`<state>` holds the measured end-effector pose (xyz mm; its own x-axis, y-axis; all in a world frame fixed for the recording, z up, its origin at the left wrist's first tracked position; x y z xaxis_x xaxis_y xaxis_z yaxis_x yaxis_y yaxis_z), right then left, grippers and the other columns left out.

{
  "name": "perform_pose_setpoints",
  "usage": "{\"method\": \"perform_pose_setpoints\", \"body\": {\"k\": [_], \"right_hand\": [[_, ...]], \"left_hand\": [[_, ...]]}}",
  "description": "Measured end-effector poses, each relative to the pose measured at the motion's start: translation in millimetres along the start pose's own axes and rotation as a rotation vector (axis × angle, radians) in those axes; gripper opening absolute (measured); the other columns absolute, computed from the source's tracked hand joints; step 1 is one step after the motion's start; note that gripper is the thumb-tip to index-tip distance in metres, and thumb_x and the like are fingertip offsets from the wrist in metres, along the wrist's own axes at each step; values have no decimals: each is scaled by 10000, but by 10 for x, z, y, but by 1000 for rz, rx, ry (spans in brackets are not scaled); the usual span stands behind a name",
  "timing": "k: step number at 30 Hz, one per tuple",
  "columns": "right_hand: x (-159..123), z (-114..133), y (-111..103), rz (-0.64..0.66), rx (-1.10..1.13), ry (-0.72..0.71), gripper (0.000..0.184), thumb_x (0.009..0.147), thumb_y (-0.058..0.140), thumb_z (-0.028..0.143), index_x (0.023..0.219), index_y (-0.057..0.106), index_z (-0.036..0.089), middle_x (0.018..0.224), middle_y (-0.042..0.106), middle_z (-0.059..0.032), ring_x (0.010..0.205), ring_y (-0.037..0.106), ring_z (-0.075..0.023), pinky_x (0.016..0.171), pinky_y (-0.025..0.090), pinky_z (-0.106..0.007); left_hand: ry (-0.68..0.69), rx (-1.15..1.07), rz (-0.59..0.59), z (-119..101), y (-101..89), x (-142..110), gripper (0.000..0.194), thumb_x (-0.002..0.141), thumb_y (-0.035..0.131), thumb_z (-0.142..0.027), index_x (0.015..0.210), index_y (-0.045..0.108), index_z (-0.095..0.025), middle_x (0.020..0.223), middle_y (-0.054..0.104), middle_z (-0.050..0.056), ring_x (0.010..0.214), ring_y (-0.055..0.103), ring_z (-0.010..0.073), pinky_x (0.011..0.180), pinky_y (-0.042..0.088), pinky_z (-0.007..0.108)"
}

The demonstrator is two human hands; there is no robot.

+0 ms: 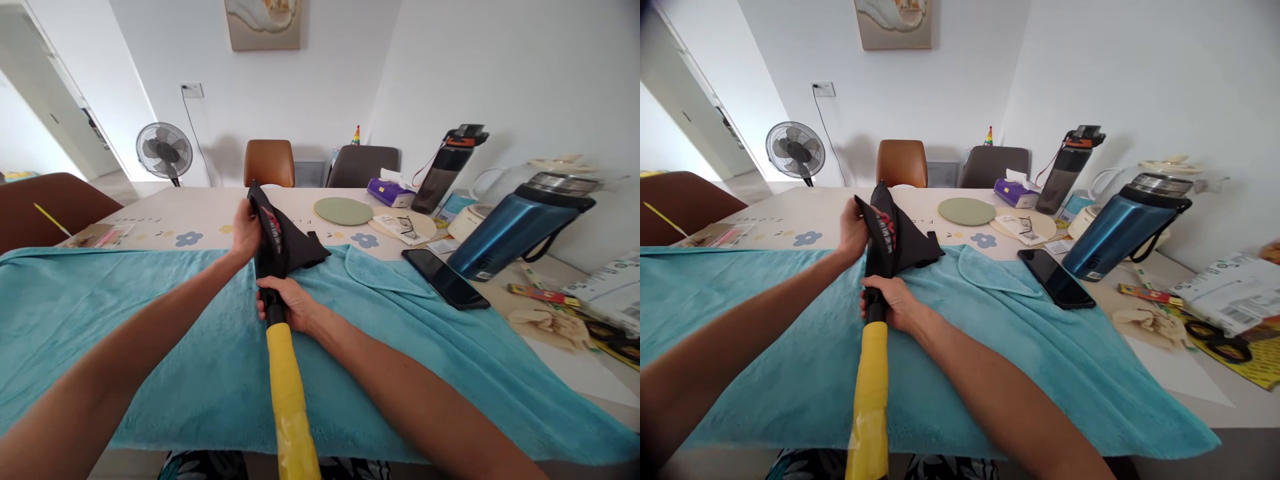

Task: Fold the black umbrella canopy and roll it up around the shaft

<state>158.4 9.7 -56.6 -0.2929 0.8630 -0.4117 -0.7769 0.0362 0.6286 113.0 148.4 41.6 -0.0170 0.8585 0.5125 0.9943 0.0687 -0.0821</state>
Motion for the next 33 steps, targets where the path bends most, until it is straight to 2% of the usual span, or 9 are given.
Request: {"method": "perform_pose_setpoints", "body": {"k": [3, 5, 10, 12, 15, 21, 25, 28, 33], "right_hand": [[11, 2, -11, 9, 21, 3, 94, 785, 555, 165, 714, 505, 129, 588, 525, 4, 451, 510, -96, 406, 457, -231], [16, 3, -14, 16, 31, -5, 95, 780, 559, 168, 710, 510, 126, 589, 529, 5, 453, 508, -94, 405, 457, -229], [12, -10, -16, 17, 31, 0, 99, 774, 574, 176, 715, 513, 126, 594, 534, -1, 464, 511, -106, 402, 456, -241], [5, -2, -9, 15, 36, -2, 99, 774, 576, 173, 713, 514, 125, 597, 534, -3, 464, 512, -106, 403, 453, -238], [-9, 3, 5, 5, 51, 14, 125, 792, 548, 180, 688, 508, 125, 573, 521, 3, 447, 495, -93, 396, 436, -218], [-22, 9, 18, -15, 38, 0, 121, 778, 563, 174, 686, 499, 130, 561, 507, 16, 439, 483, -86, 388, 421, -202], [-32, 10, 17, -27, 36, 4, 121, 775, 572, 177, 694, 493, 134, 564, 498, 23, 430, 476, -82, 375, 412, -193], [-48, 17, 16, -50, 34, 23, 128, 795, 540, 186, 686, 498, 133, 561, 501, 19, 425, 481, -83, 377, 438, -203], [-71, 52, 10, -69, 29, 25, 125, 814, 512, 194, 707, 508, 130, 579, 530, -3, 452, 522, -103, 436, 505, -249]], "left_hand": [[17, 37, -79, 75, -405, 102, 153, 649, 441, -106, 764, 448, -207, 522, 414, -87, 368, 372, 53, 352, 281, 159], [15, 81, 12, 174, -581, 120, 180, 623, 419, -110, 756, 506, -197, 508, 424, -79, 369, 372, 54, 351, 270, 158], [-282, 246, 295, 700, -790, -37, 151, 573, 406, -153, 629, 543, -183, 382, 373, -70, 310, 333, 80, 326, 241, 193], [-315, 240, 327, 790, -812, -67, 140, 557, 396, -154, 600, 525, -187, 383, 378, -65, 319, 349, 87, 342, 268, 199], [-244, 330, 367, 778, -793, -42, 167, 569, 374, -155, 593, 535, -195, 398, 399, -58, 344, 378, 94, 378, 299, 204], [40, 813, 532, 740, -713, -37, 339, 661, 376, -144, 757, 684, -249, 688, 660, -5, 669, 597, 161, 586, 398, 225], [115, 1058, 655, 773, -645, -114, 377, 718, 398, -165, 913, 696, -291, 802, 694, 26, 749, 625, 211, 622, 397, 261], [174, 1097, 740, 730, -570, -191, 365, 732, 392, -165, 907, 690, -283, 858, 696, 36, 790, 630, 227, 645, 399, 271], [145, 1065, 729, 700, -574, -221, 366, 732, 393, -162, 933, 677, -277, 888, 693, 33, 833, 622, 221, 682, 407, 267]]}}
Point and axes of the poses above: each hand's wrist, its own x-axis towards the middle knuckle, its own y-axis out of the palm, z = x × y, the point moved 7 cm from there along x, towards the middle knuckle
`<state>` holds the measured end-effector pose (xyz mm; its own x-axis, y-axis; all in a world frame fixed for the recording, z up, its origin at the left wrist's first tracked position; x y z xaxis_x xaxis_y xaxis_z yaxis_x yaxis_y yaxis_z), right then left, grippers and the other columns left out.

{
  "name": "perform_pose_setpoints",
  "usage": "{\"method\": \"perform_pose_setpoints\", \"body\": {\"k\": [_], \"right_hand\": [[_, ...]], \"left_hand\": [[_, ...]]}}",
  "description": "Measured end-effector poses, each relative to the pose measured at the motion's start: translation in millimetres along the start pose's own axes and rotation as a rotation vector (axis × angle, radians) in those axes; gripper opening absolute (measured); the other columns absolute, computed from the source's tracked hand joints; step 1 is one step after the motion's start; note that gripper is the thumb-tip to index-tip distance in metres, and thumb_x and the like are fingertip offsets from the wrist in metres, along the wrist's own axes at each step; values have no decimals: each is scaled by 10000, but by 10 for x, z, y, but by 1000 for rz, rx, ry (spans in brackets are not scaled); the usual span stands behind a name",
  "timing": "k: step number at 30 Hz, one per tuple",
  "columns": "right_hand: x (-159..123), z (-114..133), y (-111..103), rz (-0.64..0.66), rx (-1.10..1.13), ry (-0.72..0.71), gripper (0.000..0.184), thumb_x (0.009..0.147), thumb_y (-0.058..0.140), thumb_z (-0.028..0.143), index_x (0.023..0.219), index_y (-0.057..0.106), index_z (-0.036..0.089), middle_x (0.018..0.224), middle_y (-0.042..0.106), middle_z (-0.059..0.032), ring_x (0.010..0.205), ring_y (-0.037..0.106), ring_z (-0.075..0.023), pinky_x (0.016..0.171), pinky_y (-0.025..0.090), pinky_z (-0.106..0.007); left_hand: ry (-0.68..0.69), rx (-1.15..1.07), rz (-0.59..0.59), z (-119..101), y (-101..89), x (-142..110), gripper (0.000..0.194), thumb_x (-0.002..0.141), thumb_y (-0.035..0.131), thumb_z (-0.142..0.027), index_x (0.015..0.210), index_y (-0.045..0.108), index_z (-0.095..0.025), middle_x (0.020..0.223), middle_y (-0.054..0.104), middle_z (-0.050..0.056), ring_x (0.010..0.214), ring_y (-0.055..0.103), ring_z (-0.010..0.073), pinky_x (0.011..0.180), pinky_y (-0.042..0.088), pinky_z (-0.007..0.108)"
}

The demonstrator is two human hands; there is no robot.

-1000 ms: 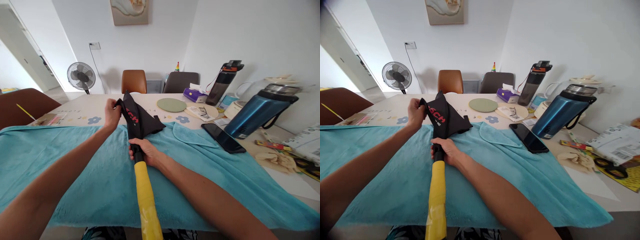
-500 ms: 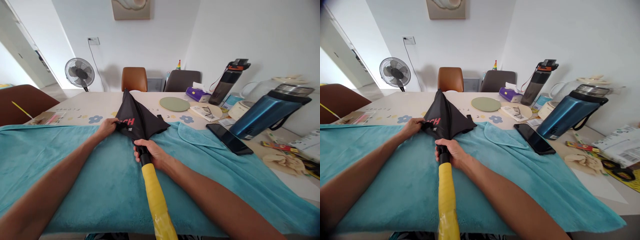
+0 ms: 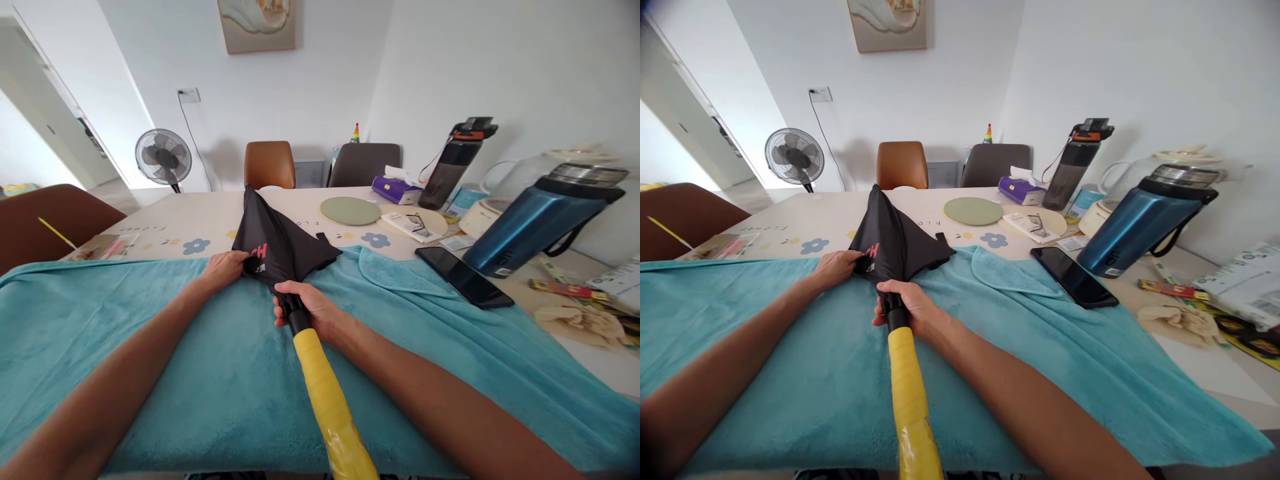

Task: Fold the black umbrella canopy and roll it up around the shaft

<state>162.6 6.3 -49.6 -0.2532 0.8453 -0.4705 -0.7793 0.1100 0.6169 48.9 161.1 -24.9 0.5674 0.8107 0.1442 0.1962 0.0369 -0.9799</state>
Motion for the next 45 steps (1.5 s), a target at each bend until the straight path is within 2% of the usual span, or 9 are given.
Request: {"method": "perform_pose_setpoints", "body": {"k": [3, 8, 11, 15, 20, 30, 35, 41, 45], "right_hand": [[-1, -6, -2, 17, 21, 46, 167, 824, 514, 273, 729, 501, 136, 563, 525, -1, 431, 505, -102, 391, 468, -228], [4, -13, -7, 42, 45, 118, 437, 830, 423, 566, 714, 485, 149, 497, 489, 1, 376, 461, -103, 335, 407, -217], [-2, -29, -18, 36, 37, 156, 528, 825, 333, 645, 704, 483, 153, 469, 484, -11, 371, 461, -116, 328, 406, -224], [3, -32, -32, 19, 84, 156, 512, 866, 283, 585, 731, 498, 141, 491, 504, -24, 391, 476, -125, 338, 424, -240], [18, -24, -17, 47, 100, 129, 424, 873, 352, 517, 753, 498, 138, 532, 521, -21, 408, 486, -123, 334, 419, -241], [14, -16, -18, 54, 59, 89, 288, 846, 486, 402, 749, 491, 130, 568, 513, 3, 419, 491, -96, 339, 420, -215], [-11, -15, -9, 17, 39, 90, 229, 830, 524, 332, 716, 467, 142, 556, 501, 18, 403, 479, -80, 328, 407, -192], [-25, -2, -6, -37, -6, 77, 187, 826, 509, 251, 683, 454, 145, 538, 481, 31, 376, 457, -69, 312, 389, -180], [-23, 7, -7, -43, -7, 63, 173, 828, 501, 237, 689, 453, 147, 545, 480, 29, 380, 453, -70, 311, 382, -178]], "left_hand": [[28, -21, -1, -15, 11, -1, 389, 729, 390, -154, 962, 674, -284, 891, 685, 23, 842, 613, 209, 697, 413, 259], [79, -51, -22, -29, 20, 6, 417, 724, 393, -134, 971, 684, -301, 919, 672, 21, 846, 607, 203, 709, 427, 261], [85, -84, -17, 14, 17, 10, 459, 673, 398, -98, 964, 688, -303, 944, 672, 8, 860, 607, 197, 723, 428, 257], [84, -243, -15, 101, -25, 14, 426, 603, 355, -91, 817, 690, -245, 856, 671, -2, 788, 594, 175, 703, 414, 254], [-106, -532, -63, 282, -73, 20, 178, 515, 333, -163, 491, 507, -194, 532, 523, -11, 576, 486, 138, 566, 361, 232], [-235, -778, -217, 431, -333, -50, 98, 471, 337, -236, 478, 422, -187, 470, 424, -28, 477, 405, 98, 492, 329, 205], [-215, -577, -90, 432, -217, -15, 120, 482, 341, -215, 459, 452, -178, 445, 449, -20, 468, 417, 105, 506, 315, 219], [-210, -469, -70, 449, -208, 0, 143, 515, 365, -171, 461, 498, -178, 479, 510, -10, 537, 473, 133, 552, 327, 233], [-310, -272, -186, 592, -321, -45, 220, 573, 399, -137, 599, 609, -196, 627, 619, 18, 666, 561, 187, 605, 371, 264]]}}
Point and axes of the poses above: each hand's wrist, its own x-axis towards the middle knuckle, its own y-axis out of the palm, z = x × y, the point moved 7 cm from there along x, towards the middle knuckle
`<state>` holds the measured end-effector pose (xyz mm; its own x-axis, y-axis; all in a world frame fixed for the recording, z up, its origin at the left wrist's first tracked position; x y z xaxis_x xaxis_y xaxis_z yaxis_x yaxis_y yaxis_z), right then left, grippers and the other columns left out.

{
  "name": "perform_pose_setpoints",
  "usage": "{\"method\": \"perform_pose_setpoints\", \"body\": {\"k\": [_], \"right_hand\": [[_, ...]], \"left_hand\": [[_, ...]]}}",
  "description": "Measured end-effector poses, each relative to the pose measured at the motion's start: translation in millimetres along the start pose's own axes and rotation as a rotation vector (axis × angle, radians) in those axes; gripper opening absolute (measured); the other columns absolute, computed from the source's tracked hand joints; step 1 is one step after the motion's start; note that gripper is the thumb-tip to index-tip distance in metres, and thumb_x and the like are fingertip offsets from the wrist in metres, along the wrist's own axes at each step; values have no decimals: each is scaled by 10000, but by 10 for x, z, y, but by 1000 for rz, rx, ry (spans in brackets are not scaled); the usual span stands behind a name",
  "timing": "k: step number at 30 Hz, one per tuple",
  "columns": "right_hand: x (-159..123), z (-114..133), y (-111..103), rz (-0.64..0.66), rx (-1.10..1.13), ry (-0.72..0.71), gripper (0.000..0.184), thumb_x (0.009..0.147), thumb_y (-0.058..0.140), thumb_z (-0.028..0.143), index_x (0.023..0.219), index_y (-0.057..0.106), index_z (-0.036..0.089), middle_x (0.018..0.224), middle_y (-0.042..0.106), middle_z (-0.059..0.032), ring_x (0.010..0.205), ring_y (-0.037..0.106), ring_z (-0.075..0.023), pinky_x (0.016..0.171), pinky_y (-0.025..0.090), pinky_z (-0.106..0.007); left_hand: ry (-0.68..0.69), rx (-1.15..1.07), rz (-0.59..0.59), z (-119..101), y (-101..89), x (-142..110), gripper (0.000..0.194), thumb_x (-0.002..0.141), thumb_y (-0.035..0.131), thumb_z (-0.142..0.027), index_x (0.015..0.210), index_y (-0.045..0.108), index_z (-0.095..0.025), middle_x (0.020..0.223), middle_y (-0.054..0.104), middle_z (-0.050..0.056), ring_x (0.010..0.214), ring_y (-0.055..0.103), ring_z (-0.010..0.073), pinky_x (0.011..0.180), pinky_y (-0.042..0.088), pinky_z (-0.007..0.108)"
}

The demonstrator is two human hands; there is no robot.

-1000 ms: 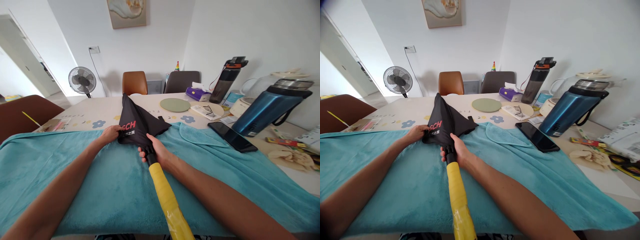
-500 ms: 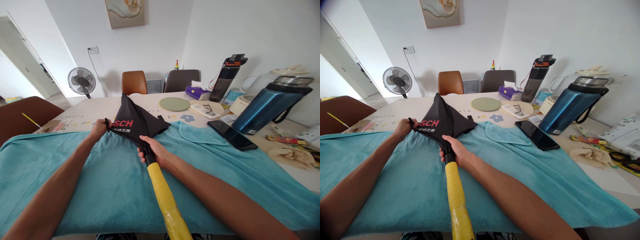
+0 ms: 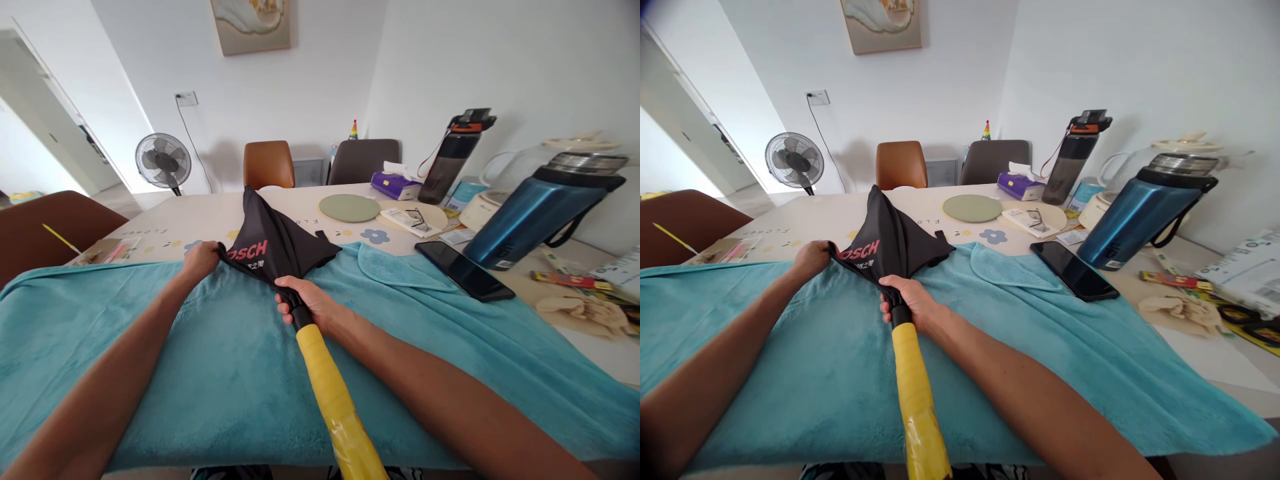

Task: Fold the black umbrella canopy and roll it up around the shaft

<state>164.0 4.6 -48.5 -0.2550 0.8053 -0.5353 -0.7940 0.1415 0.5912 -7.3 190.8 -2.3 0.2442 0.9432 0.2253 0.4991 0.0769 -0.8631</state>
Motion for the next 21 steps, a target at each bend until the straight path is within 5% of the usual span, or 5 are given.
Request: {"method": "perform_pose_setpoints", "body": {"k": [3, 6, 12, 16, 21], "right_hand": [[6, 5, -1, -6, -2, -19, 166, 829, 505, 234, 697, 451, 151, 554, 480, 28, 387, 455, -74, 312, 377, -179], [17, 0, -1, -12, -16, -25, 171, 830, 508, 233, 690, 447, 153, 559, 481, 25, 391, 456, -76, 313, 380, -183], [40, 6, -3, -5, -31, -53, 175, 824, 514, 243, 688, 455, 150, 565, 486, 20, 398, 459, -76, 316, 391, -188], [55, -1, -8, 13, -31, -54, 176, 819, 508, 253, 688, 465, 143, 566, 492, 16, 397, 459, -75, 316, 392, -187], [59, 1, -8, 26, -19, -59, 174, 814, 510, 257, 689, 465, 144, 570, 489, 16, 403, 464, -74, 320, 396, -185]], "left_hand": [[-4, -6, -243, -52, -236, -35, 260, 643, 389, -127, 693, 634, -197, 762, 658, 40, 761, 595, 203, 668, 414, 284], [134, -122, -360, -364, -316, -143, 267, 700, 377, -131, 774, 628, -190, 874, 655, 41, 809, 609, 182, 748, 454, 282], [507, -116, -175, -1057, 319, -486, 448, 741, 361, -80, 1155, 517, -148, 1196, 554, 107, 1172, 478, 209, 1002, 386, 379], [535, -46, -115, -1033, 688, -619, 629, 728, 323, -21, 1352, 263, -70, 1408, 335, 203, 1339, 259, 262, 1059, 300, 476], [424, 35, -48, -890, 791, -553, 585, 775, 307, -68, 1351, 215, -19, 1372, 353, 270, 1303, 328, 287, 1041, 326, 464]]}}
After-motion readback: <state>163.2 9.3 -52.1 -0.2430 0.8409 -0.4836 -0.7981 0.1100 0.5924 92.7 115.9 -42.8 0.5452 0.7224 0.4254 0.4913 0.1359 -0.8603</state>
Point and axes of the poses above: each hand's wrist, its own x-axis towards the middle knuckle, its own y-axis out of the palm, z = x × y, the point moved 7 cm from there along x, towards the middle knuckle
